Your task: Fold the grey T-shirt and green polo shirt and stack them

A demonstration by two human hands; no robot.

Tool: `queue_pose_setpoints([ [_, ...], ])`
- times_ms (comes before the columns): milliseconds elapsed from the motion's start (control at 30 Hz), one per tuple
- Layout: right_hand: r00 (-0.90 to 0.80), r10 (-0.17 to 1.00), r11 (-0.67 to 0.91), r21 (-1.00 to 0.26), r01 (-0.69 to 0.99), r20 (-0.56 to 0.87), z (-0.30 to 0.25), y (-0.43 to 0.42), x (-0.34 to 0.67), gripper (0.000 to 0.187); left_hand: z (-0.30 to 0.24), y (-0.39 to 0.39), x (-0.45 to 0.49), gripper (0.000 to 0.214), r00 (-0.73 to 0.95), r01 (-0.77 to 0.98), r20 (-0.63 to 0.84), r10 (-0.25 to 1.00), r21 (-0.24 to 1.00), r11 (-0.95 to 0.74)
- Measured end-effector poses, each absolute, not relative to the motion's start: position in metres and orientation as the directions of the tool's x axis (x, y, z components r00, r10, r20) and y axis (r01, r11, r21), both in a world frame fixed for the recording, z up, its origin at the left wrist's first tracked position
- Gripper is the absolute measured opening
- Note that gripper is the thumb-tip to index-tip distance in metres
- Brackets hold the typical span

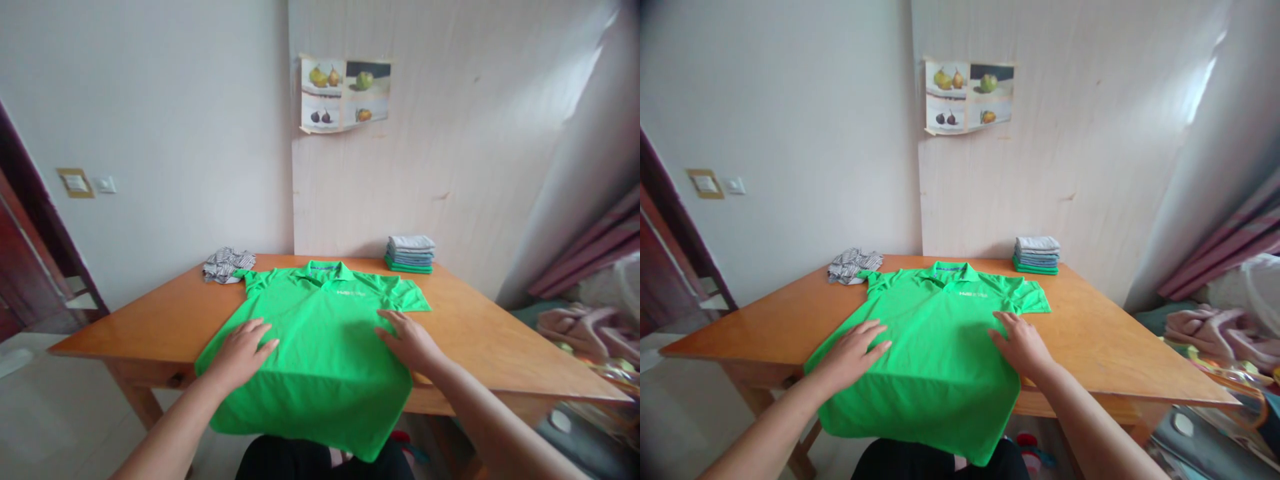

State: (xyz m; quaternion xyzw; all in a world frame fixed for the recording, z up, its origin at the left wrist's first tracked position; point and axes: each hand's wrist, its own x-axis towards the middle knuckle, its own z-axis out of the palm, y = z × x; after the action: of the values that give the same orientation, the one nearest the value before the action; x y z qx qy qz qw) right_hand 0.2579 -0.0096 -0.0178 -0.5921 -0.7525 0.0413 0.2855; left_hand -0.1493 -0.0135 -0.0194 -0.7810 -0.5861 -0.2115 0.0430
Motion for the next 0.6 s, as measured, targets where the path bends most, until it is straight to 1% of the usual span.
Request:
queue_pose_setpoints([
  [33, -0.184, 0.920, 0.309, -0.351, 0.884, 0.347, -0.021, -0.010, 0.257, 0.048, -0.021, -0.016, -0.149, 0.051, 0.223, 0.939, 0.350, 0.910, 0.173, -0.296],
  [100, -0.237, 0.929, 0.321, -0.297, 0.899, 0.285, -0.025, -0.013, 0.260, 0.047, -0.021, -0.025, -0.151, 0.052, 0.220, 0.946, 0.316, 0.923, 0.163, -0.281],
  [200, -0.260, 0.936, 0.321, -0.271, 0.907, 0.239, -0.023, -0.019, 0.273, 0.042, -0.012, -0.044, -0.157, 0.050, 0.236, 0.945, 0.283, 0.930, 0.155, -0.287],
  [367, -0.304, 0.936, 0.339, -0.224, 0.914, 0.178, -0.006, -0.024, 0.285, 0.033, 0.015, -0.055, -0.155, 0.037, 0.258, 0.954, 0.205, 0.944, 0.102, -0.282],
  [467, -0.289, 0.943, 0.322, -0.243, 0.915, 0.163, 0.002, -0.018, 0.280, 0.032, 0.023, -0.035, -0.142, 0.035, 0.277, 0.944, 0.195, 0.941, 0.129, -0.305],
  [600, -0.224, 0.956, 0.277, -0.330, 0.902, 0.189, 0.007, 0.000, 0.265, 0.030, 0.029, 0.013, -0.114, 0.030, 0.285, 0.910, 0.192, 0.939, 0.253, -0.328],
])
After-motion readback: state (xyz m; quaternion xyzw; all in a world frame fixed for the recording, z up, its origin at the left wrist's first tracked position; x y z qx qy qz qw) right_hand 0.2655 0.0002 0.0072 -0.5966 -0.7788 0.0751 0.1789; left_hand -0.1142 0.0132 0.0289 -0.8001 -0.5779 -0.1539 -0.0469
